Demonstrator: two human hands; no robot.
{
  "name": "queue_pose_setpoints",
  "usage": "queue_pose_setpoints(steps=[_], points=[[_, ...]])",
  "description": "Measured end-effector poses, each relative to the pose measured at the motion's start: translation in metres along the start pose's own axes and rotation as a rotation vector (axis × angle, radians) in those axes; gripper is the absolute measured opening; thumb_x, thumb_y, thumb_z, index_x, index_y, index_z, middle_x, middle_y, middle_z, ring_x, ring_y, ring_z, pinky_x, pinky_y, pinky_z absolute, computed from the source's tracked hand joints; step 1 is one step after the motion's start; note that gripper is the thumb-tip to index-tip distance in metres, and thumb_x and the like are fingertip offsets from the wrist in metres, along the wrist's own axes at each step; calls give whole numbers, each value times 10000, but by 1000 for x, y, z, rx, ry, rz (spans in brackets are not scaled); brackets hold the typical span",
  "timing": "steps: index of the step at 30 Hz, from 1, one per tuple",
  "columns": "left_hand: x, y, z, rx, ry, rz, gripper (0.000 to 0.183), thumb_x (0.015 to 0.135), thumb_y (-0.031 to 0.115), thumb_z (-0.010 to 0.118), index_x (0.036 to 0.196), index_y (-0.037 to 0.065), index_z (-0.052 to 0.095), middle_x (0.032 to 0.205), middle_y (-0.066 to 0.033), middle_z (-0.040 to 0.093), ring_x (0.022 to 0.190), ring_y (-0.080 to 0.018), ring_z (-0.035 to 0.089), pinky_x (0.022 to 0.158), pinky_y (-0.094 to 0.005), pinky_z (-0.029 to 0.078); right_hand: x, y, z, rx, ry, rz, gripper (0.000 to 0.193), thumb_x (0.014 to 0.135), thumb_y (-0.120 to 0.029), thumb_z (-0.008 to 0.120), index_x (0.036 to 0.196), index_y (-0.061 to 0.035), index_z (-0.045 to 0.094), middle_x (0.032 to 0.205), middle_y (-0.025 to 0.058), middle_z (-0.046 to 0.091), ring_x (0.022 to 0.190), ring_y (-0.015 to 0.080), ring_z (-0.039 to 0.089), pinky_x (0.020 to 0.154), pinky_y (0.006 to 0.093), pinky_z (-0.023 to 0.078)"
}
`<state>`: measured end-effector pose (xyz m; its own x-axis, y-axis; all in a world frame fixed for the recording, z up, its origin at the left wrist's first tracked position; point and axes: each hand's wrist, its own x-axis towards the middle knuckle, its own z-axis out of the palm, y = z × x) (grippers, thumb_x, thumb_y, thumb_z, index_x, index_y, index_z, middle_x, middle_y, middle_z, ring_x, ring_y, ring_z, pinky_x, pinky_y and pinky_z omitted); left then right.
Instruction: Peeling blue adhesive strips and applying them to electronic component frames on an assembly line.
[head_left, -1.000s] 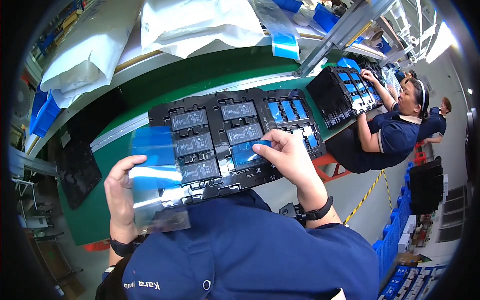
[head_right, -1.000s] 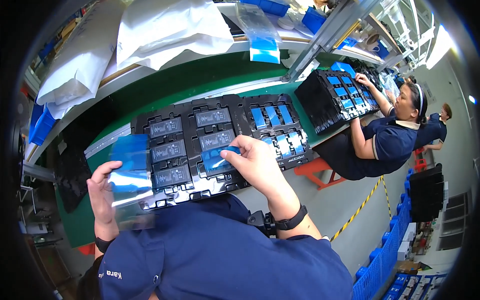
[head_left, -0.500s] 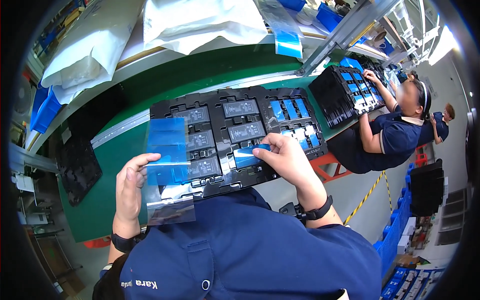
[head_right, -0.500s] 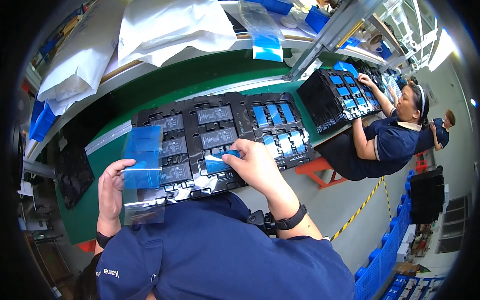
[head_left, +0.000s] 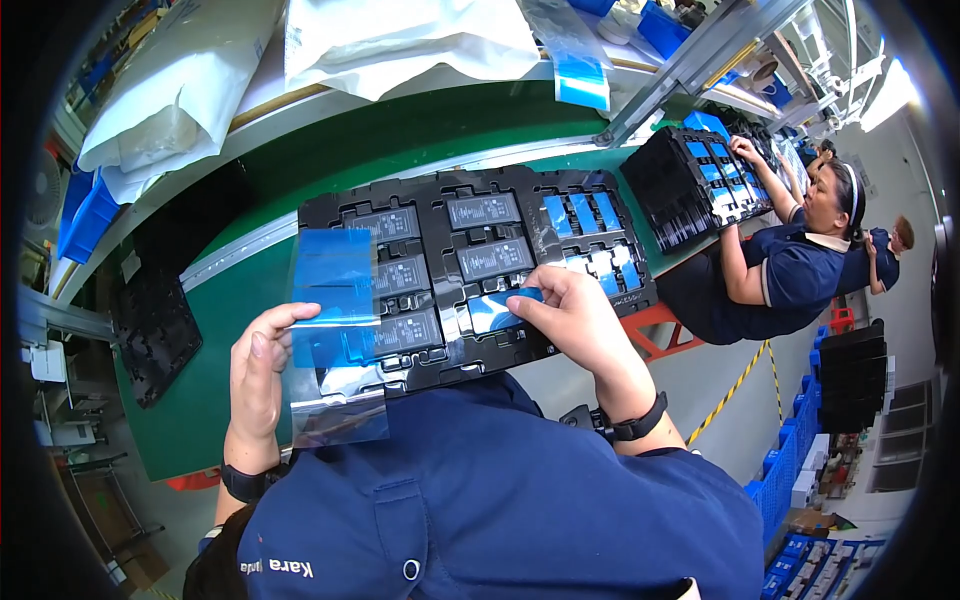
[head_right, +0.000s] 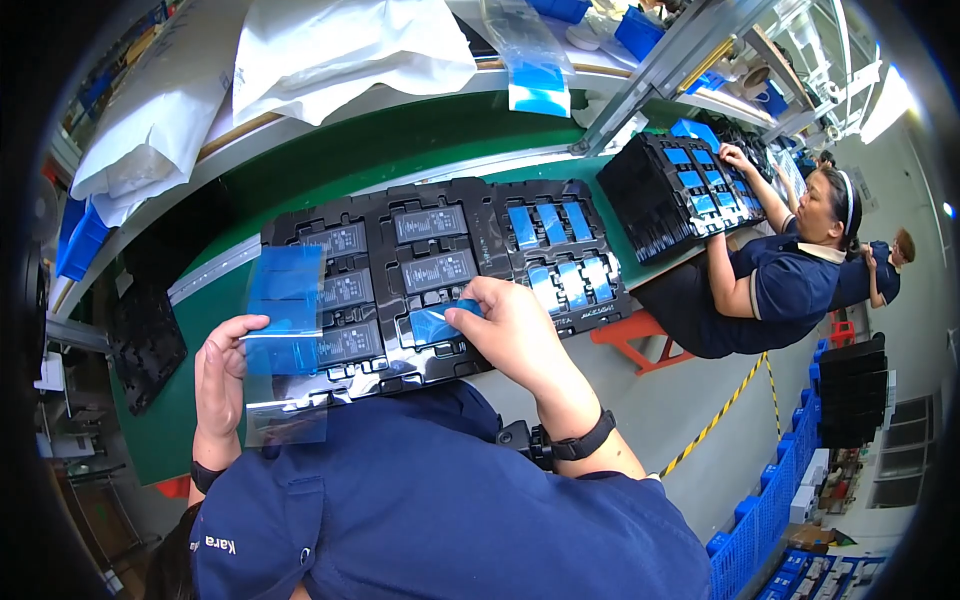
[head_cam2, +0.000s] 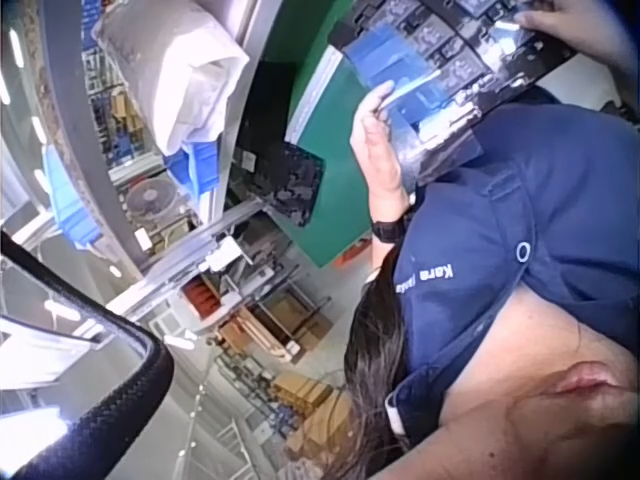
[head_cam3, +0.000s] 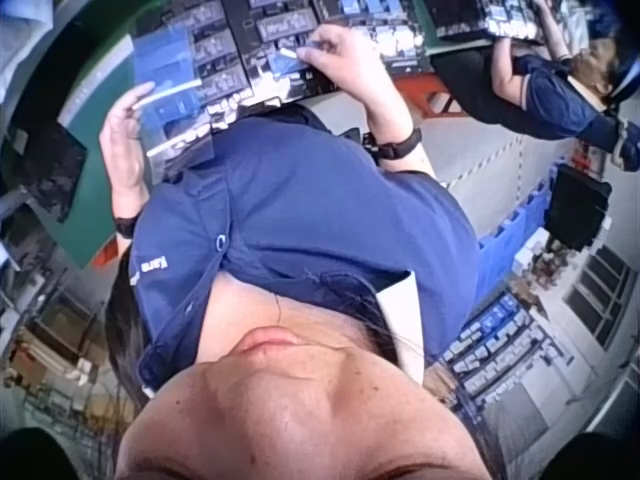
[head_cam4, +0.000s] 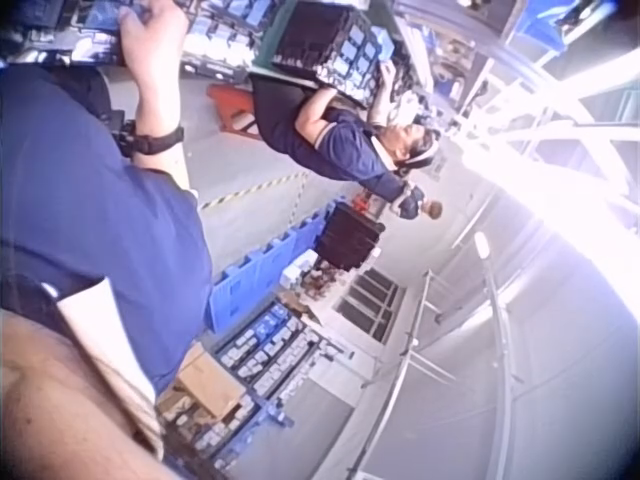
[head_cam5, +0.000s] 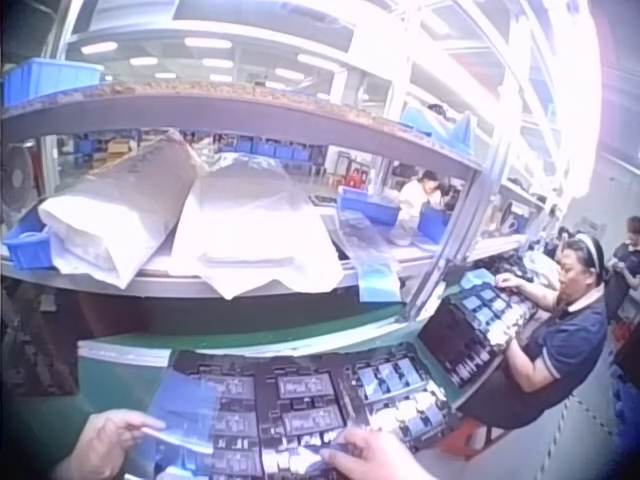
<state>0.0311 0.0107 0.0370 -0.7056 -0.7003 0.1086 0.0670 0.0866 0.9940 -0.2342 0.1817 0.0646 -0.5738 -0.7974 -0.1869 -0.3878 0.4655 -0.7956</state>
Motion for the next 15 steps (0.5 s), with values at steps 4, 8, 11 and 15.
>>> queue_pose_setpoints(steps=[4, 8, 11, 15], points=[[0, 1, 4, -12, 9, 18, 634, 935, 513, 331, 1096, -61, 547, 1048, -131, 597, 928, -146, 572, 751, -204, 392, 0, 1, 1, -41, 9, -38, 154, 762, -135, 676, 734, -7, 595, 539, -52, 435, 507, 23, 369, 455, 216, 295], [-1, 1, 1, -13, -42, 2, 618, 956, 465, 288, 1123, -94, 494, 1060, -157, 566, 986, -193, 550, 891, -297, 400, 2, 5, 3, -101, 24, -87, 152, 755, -131, 671, 731, -2, 595, 534, -17, 458, 500, 48, 400, 459, 233, 322], [0, 2, 3, -9, -13, 7, 635, 935, 514, 333, 1096, -61, 545, 1060, -144, 592, 953, -173, 577, 811, -235, 408, 0, 5, 9, -218, 110, -196, 153, 740, -132, 678, 741, -5, 594, 542, 29, 483, 495, 135, 457, 493, 281, 390], [4, 9, 3, -41, -36, 20, 544, 935, 428, 381, 1106, -63, 542, 1065, -139, 590, 971, -173, 572, 834, -251, 417, -1, 2, 14, -459, 194, -240, 208, 707, -124, 697, 846, -23, 580, 692, 84, 555, 574, 229, 521, 571, 338, 447]])
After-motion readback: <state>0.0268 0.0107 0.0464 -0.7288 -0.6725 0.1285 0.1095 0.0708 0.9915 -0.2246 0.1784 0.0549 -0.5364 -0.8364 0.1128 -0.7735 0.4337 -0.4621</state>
